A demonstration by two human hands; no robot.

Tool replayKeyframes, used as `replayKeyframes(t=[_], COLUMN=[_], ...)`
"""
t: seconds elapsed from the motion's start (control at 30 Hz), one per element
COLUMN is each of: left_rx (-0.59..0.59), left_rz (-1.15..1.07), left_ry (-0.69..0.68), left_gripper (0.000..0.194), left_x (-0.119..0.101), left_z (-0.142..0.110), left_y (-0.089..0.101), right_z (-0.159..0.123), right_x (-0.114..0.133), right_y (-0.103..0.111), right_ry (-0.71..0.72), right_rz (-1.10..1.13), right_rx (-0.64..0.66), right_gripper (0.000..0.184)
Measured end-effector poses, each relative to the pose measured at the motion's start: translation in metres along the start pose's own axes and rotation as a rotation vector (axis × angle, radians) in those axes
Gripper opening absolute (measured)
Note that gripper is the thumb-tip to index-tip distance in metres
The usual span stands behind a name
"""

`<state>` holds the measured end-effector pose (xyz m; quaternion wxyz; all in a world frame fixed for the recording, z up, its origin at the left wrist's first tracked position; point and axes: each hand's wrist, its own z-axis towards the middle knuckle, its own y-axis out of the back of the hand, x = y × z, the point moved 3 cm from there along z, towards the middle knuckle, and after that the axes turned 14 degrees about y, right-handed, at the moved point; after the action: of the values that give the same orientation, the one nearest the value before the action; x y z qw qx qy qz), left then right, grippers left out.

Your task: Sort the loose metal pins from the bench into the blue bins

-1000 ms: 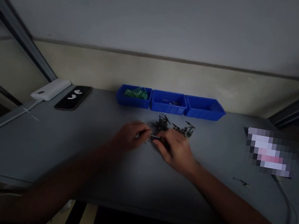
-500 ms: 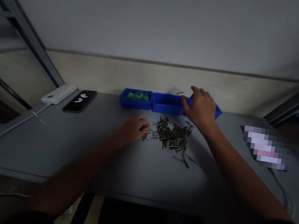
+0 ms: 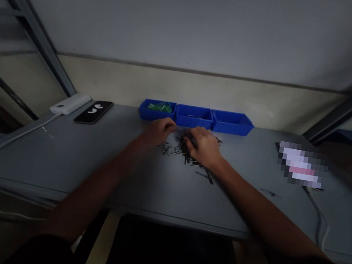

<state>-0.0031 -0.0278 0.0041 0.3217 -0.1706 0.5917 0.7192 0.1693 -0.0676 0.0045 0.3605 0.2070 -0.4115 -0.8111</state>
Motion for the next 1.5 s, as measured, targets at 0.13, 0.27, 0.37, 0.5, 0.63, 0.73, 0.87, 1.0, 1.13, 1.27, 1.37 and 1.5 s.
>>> replayKeyframes(t=[0.13, 0.27, 0.37, 0.5, 0.63, 0.73, 0.87, 1.0, 1.13, 1.27, 1.37, 1.5], left_rx=[0.021, -0.018, -0.039, 0.008, 0.047, 0.018, -0.037, -0.084, -0.090, -0.073, -0.062, -0.050], left_rz=[-0.081, -0.101, -0.120, -0.163, -0.145, -0.117, -0.119, -0.104, -0.099, -0.115, -0.103, -0.043], left_ry=[0.001, 0.034, 0.034, 0.018, 0.001, -0.006, -0.026, -0.091, -0.094, -0.057, -0.053, -0.055], left_gripper=[0.025, 0.026, 0.026, 0.028, 0.030, 0.033, 0.032, 0.027, 0.020, 0.023, 0.025, 0.030], left_x=[-0.002, 0.000, -0.001, -0.002, -0.006, -0.008, -0.009, -0.011, -0.011, -0.008, -0.008, -0.011], left_z=[-0.006, -0.014, -0.018, -0.021, -0.023, -0.025, -0.027, -0.029, -0.029, -0.029, -0.031, -0.033], left_y=[-0.004, -0.005, -0.004, -0.006, -0.010, -0.012, -0.013, -0.013, -0.015, -0.018, -0.020, -0.020], right_z=[-0.004, -0.003, 0.001, 0.003, 0.001, 0.000, -0.001, -0.002, -0.005, -0.006, -0.006, -0.006], right_x=[0.007, 0.014, 0.018, 0.017, 0.013, 0.011, 0.008, 0.007, 0.007, 0.010, 0.012, 0.011], right_y=[0.003, 0.000, -0.004, -0.005, -0.003, -0.001, 0.000, -0.002, -0.004, -0.003, -0.002, -0.002], right_ry=[-0.009, -0.012, -0.003, -0.012, -0.059, -0.084, -0.106, -0.092, -0.089, -0.065, -0.081, -0.115], right_rz=[0.004, 0.033, 0.033, -0.034, -0.093, -0.099, -0.062, -0.020, 0.031, 0.073, 0.048, -0.009], right_rx=[-0.039, -0.001, 0.043, 0.044, 0.068, 0.083, 0.101, 0.106, 0.072, 0.016, 0.028, 0.049], right_gripper=[0.026, 0.030, 0.027, 0.024, 0.024, 0.027, 0.033, 0.034, 0.033, 0.029, 0.027, 0.031])
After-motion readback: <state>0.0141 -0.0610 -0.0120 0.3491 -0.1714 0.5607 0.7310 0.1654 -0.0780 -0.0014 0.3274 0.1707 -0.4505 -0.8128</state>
